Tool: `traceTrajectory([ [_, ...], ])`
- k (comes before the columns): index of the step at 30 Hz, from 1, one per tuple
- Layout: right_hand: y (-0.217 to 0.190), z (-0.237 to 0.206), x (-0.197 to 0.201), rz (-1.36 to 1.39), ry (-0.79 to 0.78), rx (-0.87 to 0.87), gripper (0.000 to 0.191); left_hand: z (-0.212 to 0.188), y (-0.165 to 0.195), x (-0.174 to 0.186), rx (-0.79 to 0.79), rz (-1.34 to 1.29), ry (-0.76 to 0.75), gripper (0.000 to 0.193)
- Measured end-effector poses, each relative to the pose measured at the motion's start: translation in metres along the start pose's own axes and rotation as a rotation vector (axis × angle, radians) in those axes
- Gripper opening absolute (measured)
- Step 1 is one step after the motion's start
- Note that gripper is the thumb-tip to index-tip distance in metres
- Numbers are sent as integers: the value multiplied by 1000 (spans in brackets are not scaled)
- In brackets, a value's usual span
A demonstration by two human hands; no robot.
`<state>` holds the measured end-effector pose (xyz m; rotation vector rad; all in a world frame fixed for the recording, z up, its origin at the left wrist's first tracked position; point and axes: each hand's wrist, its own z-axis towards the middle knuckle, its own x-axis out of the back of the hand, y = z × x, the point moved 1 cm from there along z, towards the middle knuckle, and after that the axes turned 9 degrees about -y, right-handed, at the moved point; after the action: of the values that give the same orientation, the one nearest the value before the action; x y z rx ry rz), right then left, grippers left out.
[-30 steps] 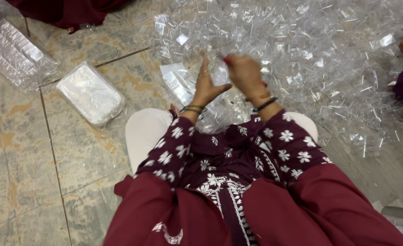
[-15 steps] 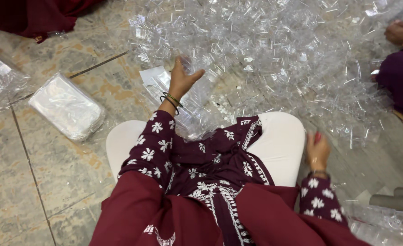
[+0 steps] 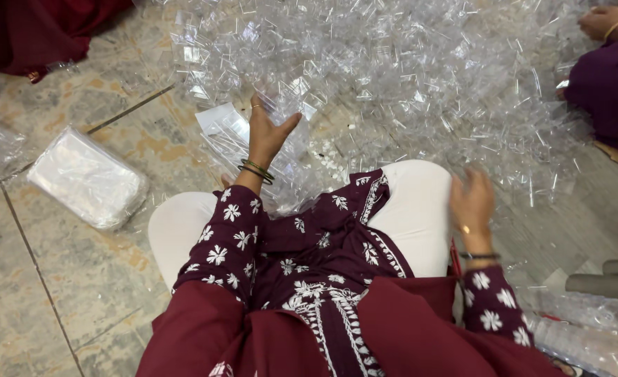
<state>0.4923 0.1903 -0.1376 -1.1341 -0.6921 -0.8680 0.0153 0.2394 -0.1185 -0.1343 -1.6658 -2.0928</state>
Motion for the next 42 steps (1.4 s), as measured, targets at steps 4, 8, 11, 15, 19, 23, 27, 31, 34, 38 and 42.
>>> traceTrajectory([
  [4,-142,65,-90,577,-388,210,40,3,-9,10,51,77,89,107],
  [8,-251,86,-172,421,-719,255,85,0,-15,27,143,-84,171,85],
  [11,-278,86,-188,439,-677,417,111,-3,-19,33,153,-50,214,87],
  [15,-285,85,-194,521,-576,406,106,-5,-17,26,210,63,208,108],
  [19,-284,88,-189,634,-589,295,92,2,11,28,234,-68,69,125],
  [23,-281,88,-160,895,-467,462,91,-20,63,46,-157,-313,59,124],
  [27,-274,83,-121,974,-598,422,94,-84,91,52,150,-54,99,114],
  [31,-257,72,-89,986,-565,408,107,-164,87,10,422,621,-366,127],
  [34,-241,57,-72,1013,-546,417,103,-186,53,-7,357,727,-199,90],
  [38,-226,37,-51,1077,-495,482,101,-179,-9,-14,302,802,-193,33],
  [42,-219,11,-27,1083,-519,420,91,-175,-48,-12,233,345,52,17],
])
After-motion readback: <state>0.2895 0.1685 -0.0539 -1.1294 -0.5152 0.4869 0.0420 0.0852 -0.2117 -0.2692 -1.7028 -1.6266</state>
